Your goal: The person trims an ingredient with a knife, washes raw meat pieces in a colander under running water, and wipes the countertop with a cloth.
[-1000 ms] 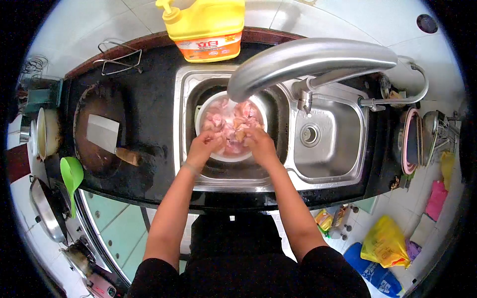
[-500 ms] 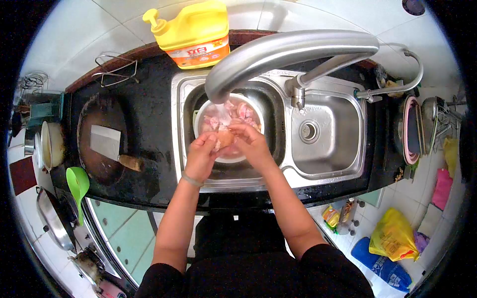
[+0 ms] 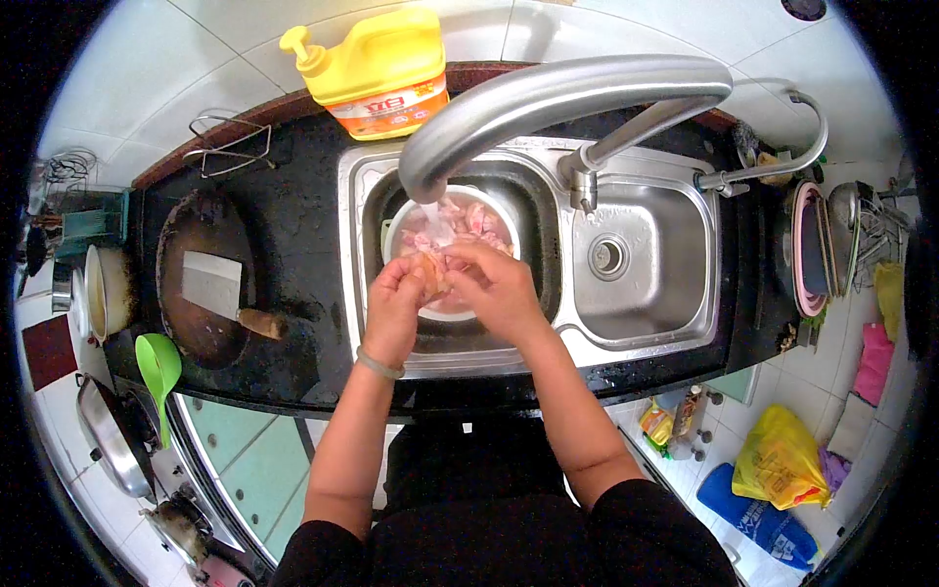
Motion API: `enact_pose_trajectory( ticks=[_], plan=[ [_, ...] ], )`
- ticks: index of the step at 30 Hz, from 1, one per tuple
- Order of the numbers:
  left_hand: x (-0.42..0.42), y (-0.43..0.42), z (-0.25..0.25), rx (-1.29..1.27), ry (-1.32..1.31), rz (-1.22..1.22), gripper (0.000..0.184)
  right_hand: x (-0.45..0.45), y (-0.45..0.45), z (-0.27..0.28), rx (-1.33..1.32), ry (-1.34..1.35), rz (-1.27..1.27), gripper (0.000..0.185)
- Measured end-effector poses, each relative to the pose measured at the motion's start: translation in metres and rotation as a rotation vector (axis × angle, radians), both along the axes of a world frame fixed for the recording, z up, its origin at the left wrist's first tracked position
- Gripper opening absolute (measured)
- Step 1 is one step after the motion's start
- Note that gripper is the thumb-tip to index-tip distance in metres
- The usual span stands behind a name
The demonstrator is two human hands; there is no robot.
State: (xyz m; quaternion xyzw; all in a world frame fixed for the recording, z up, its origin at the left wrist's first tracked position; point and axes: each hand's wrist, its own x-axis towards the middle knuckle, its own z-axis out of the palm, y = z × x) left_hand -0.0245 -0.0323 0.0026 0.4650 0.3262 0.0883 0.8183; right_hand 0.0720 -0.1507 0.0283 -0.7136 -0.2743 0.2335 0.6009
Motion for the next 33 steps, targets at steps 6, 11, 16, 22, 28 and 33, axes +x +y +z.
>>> enact_pose_trajectory(
  ticks=[6,11,16,22,28,33],
  plan=[
    [0.0,0.0,0.013,0.398,0.014,-0.099,0.014,0.004,0.002,0.006,-0.126,-0.407,0.103,0.019],
    [-0.002,0.006,0.01,0.528,0.001,-0.196,0.019,0.007,0.004,0.01,-0.016,-0.42,0.047,0.012],
    [0.001,0.0,0.024,0.777,0.002,-0.206,0.016,0.008,0.003,0.013,-0.078,-0.453,0.102,0.012],
    [0.003,0.0,0.027,0.579,-0.013,-0.161,0.016,0.012,0.0,0.008,-0.012,-0.087,0.014,0.009],
    [0.01,-0.008,0.04,1.081,-0.094,-0.158,0.015,0.011,0.004,0.011,-0.096,-0.291,0.043,0.012],
    [0.008,-0.002,0.036,1.04,-0.059,-0.161,0.018,0.012,0.001,0.004,-0.097,-0.102,0.022,0.013]
  ],
)
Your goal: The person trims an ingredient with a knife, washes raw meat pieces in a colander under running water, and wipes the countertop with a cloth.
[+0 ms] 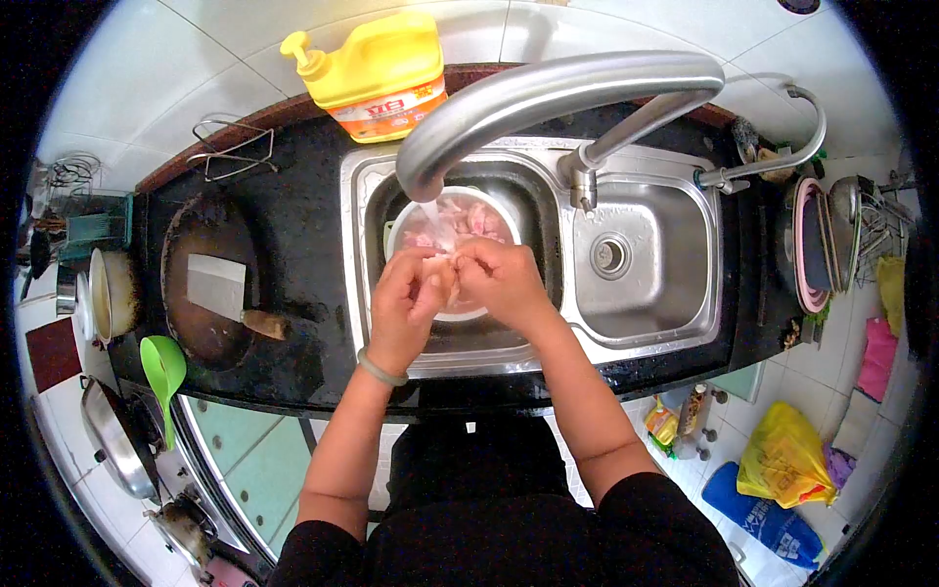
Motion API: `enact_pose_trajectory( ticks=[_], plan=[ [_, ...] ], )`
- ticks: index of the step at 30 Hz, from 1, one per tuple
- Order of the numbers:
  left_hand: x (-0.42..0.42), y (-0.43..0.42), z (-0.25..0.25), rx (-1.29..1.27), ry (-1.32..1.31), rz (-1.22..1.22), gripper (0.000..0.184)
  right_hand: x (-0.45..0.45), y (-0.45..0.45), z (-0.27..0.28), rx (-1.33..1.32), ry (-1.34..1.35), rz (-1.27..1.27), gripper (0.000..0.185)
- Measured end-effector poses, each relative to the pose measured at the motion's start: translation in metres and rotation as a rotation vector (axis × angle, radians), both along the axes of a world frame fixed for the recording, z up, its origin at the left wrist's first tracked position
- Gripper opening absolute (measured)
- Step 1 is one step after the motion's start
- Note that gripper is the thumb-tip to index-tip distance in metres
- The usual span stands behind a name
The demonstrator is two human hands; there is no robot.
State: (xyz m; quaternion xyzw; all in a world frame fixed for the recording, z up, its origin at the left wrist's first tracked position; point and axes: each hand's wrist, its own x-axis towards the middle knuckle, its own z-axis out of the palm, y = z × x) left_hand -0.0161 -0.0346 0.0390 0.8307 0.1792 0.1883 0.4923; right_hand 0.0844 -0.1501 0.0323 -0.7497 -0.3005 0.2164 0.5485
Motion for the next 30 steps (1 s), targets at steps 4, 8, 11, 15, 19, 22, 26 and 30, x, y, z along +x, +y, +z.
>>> enact_pose_trajectory(
  ticks=[4,8,11,15,19,22,26,30],
  plan=[
    [0.003,-0.004,0.012,0.003,0.007,-0.004,0.018,-0.004,0.001,0.018,0.074,0.062,-0.003,0.013],
    [0.003,-0.003,0.005,0.029,0.002,-0.043,0.016,0.003,0.003,-0.01,-0.073,-0.312,0.018,0.012],
    [0.002,0.003,-0.024,-0.149,-0.022,-0.009,0.012,0.007,-0.003,-0.026,-0.047,0.009,-0.086,0.012],
    [0.0,0.015,-0.067,-0.075,0.17,-0.005,0.011,0.009,-0.03,-0.051,-0.126,0.037,-0.241,0.014],
    [-0.006,0.025,-0.111,-0.114,0.291,-0.037,0.016,0.008,-0.064,-0.053,-0.189,0.295,-0.355,0.018],
    [-0.001,0.027,-0.103,-0.067,0.26,0.066,0.019,0.002,-0.09,-0.076,-0.166,0.333,-0.383,0.015],
    [0.013,0.028,-0.117,0.205,0.131,0.016,0.035,-0.004,-0.103,-0.11,-0.203,0.165,-0.363,0.018],
    [0.032,0.027,-0.172,0.321,0.029,-0.037,0.046,0.0,-0.069,-0.11,-0.316,-0.048,-0.224,0.04]
  ],
)
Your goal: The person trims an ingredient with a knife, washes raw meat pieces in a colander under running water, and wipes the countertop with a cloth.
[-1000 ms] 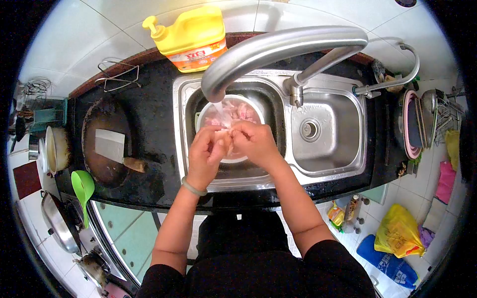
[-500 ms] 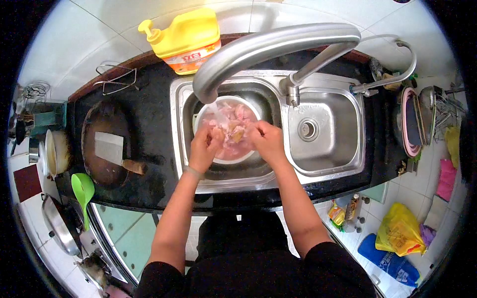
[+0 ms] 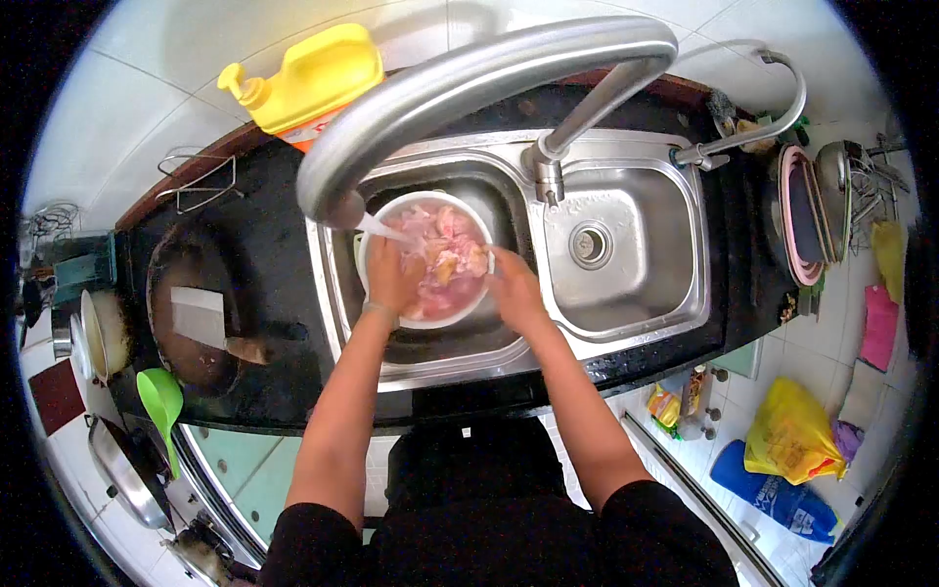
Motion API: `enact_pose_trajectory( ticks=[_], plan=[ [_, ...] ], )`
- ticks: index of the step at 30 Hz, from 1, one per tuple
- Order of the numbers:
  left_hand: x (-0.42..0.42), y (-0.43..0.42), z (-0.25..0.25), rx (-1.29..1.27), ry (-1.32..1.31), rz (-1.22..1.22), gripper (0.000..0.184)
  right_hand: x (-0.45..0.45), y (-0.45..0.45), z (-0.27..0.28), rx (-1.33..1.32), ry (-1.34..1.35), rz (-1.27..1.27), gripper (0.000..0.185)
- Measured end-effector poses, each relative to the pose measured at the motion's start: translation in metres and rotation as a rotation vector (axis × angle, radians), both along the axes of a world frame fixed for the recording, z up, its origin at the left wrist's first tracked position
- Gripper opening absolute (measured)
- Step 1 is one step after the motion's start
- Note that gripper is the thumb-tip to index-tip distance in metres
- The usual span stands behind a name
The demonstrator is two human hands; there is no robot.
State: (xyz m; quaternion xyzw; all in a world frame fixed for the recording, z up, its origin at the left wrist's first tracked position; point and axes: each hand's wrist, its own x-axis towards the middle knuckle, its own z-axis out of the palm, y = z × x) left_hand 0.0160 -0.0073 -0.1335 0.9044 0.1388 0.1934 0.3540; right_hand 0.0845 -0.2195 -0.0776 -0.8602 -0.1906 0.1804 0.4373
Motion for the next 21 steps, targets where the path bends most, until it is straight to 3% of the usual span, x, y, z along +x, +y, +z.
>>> enact_pose_trajectory(
  ticks=[1,3,4,6,7,11,13,14,15,16,19,21],
  plan=[
    [-0.002,-0.001,-0.012,-0.004,0.001,-0.006,0.046,0.002,0.014,-0.001,-0.048,0.018,0.017,0.049],
    [-0.01,-0.007,-0.026,0.403,0.336,-0.044,0.047,0.002,0.038,-0.026,0.111,0.032,0.059,0.06],
    [-0.012,-0.01,-0.03,0.333,0.385,-0.032,0.046,-0.005,0.046,-0.045,0.107,0.034,0.057,0.06],
    [-0.021,-0.012,-0.051,0.423,0.455,0.002,0.044,-0.02,0.056,-0.077,-0.146,-0.37,0.161,0.068],
    [-0.023,-0.01,-0.059,0.517,0.521,0.037,0.041,-0.02,0.059,-0.082,-0.147,-0.366,0.165,0.068],
    [-0.004,-0.016,-0.011,0.302,0.475,0.109,0.038,-0.011,0.076,-0.092,-0.274,-0.438,0.179,0.065],
    [0.0,-0.01,-0.005,0.228,0.584,0.007,0.034,-0.004,0.079,-0.08,-0.359,-0.448,0.178,0.062],
    [-0.005,-0.005,-0.012,0.385,0.337,-0.043,0.029,0.004,0.071,-0.069,-0.293,-0.294,0.263,0.063],
    [-0.009,-0.001,-0.02,0.395,0.333,-0.038,0.029,0.011,0.069,-0.059,-0.227,-0.14,0.344,0.065],
    [-0.01,-0.004,-0.01,0.314,0.26,-0.014,0.029,0.008,0.069,-0.078,-0.052,-0.17,0.221,0.045],
    [-0.014,-0.023,0.037,0.166,0.197,-0.004,0.036,0.008,0.061,-0.072,0.115,-0.078,0.134,0.052],
    [-0.016,-0.034,0.054,-0.603,0.133,-0.064,0.036,0.008,0.055,-0.04,0.11,-0.057,0.115,0.042]
  ],
)
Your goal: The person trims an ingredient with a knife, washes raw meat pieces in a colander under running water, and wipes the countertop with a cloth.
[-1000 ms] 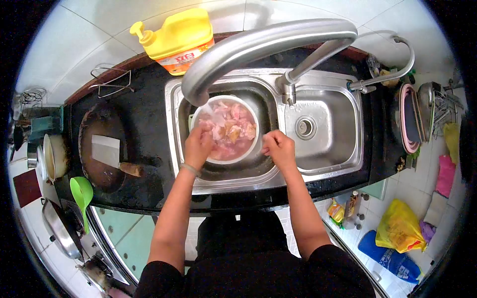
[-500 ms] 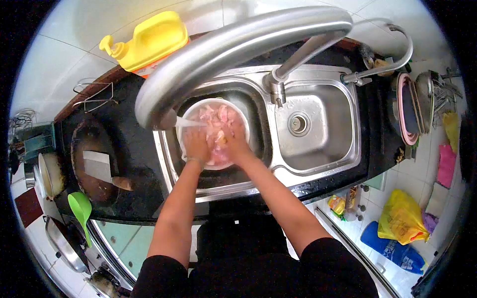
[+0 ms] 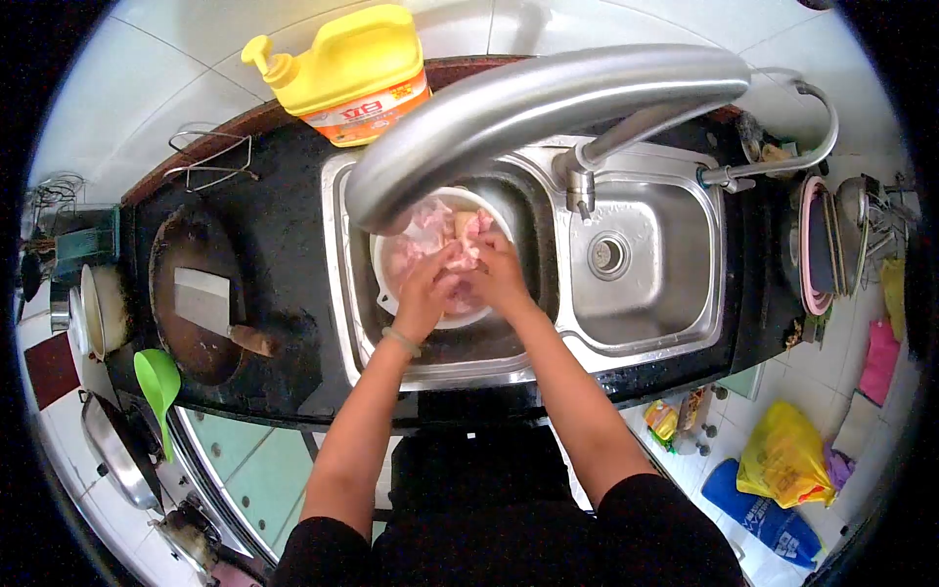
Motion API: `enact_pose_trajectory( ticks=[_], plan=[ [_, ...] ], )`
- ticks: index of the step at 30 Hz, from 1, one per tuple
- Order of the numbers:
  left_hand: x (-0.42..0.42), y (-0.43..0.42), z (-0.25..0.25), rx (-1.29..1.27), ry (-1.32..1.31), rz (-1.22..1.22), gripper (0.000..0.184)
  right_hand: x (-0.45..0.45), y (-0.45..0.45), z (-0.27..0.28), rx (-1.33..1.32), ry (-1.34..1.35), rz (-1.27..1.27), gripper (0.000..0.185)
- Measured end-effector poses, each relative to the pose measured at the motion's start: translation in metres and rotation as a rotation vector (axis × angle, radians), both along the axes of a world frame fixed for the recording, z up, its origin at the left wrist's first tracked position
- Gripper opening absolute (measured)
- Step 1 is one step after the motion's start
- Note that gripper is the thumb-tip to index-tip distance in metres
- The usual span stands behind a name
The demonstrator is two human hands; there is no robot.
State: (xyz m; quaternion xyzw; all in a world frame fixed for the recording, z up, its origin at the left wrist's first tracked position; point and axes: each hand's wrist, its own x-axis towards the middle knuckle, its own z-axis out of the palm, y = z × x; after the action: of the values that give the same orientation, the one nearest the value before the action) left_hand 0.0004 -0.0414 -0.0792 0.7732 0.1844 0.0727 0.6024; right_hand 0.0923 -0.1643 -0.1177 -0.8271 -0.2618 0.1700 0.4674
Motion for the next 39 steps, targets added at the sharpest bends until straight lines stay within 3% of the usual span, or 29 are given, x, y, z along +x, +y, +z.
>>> enact_pose_trajectory(
  ticks=[1,5,7,8,12,14,15,19,21,25,27,28,30,33,34,37,39],
  plan=[
    [0.001,-0.006,0.022,-0.285,0.026,0.027,0.03,0.0,-0.004,0.006,0.004,0.1,0.03,0.038],
    [0.003,-0.001,0.015,-0.167,0.151,0.116,0.019,0.002,-0.011,0.026,-0.055,0.216,0.223,0.026],
    [0.001,0.009,0.005,-0.953,0.122,0.291,0.015,-0.001,-0.012,0.021,0.098,0.324,0.154,0.021],
    [0.001,0.009,0.006,-0.95,0.123,0.288,0.015,-0.002,-0.011,0.018,0.252,0.43,0.09,0.017],
    [-0.005,0.004,-0.005,-1.02,0.135,0.345,0.007,-0.01,-0.002,0.028,0.265,0.568,0.091,0.021],
    [-0.005,0.0,-0.007,-1.017,0.13,0.327,0.008,-0.014,0.009,0.036,0.168,0.473,0.032,0.021],
    [-0.006,-0.005,-0.009,-0.965,0.12,0.322,0.01,-0.014,0.013,0.04,-0.035,0.285,0.053,0.017],
    [-0.01,-0.009,-0.004,-0.937,0.112,0.317,0.013,-0.012,0.012,0.03,-0.009,0.218,0.099,0.023],
    [-0.01,-0.005,0.0,-1.018,0.115,0.341,0.014,-0.009,0.006,0.014,0.174,0.457,0.164,0.02],
    [-0.018,0.009,0.017,-1.133,0.079,0.331,0.017,-0.002,-0.013,0.029,0.243,0.53,0.014,0.022],
    [-0.031,0.027,0.013,-1.096,0.064,0.329,0.014,0.0,-0.02,-0.005,0.172,-0.093,-0.128,0.028],
    [-0.039,0.035,0.011,-1.061,0.047,0.332,0.013,0.002,-0.023,0.003,0.173,-0.094,-0.134,0.028],
    [-0.049,0.045,0.011,-1.057,0.036,0.335,0.009,0.005,-0.027,0.029,-0.164,-0.011,-0.185,0.034],
    [-0.067,0.06,-0.029,-0.989,0.104,0.412,0.009,-0.004,-0.015,0.022,-0.127,0.002,-0.207,0.034],
    [-0.064,0.056,-0.022,-0.988,0.106,0.414,0.009,-0.007,-0.006,0.021,-0.126,0.003,-0.206,0.034],
    [-0.046,0.035,0.008,-0.942,0.126,0.497,0.017,-0.015,0.024,0.023,-0.074,-0.156,0.001,0.04],
    [-0.042,0.032,0.011,-1.157,0.136,0.451,0.028,-0.018,0.036,0.035,-0.183,-0.302,0.244,0.04]
  ],
)
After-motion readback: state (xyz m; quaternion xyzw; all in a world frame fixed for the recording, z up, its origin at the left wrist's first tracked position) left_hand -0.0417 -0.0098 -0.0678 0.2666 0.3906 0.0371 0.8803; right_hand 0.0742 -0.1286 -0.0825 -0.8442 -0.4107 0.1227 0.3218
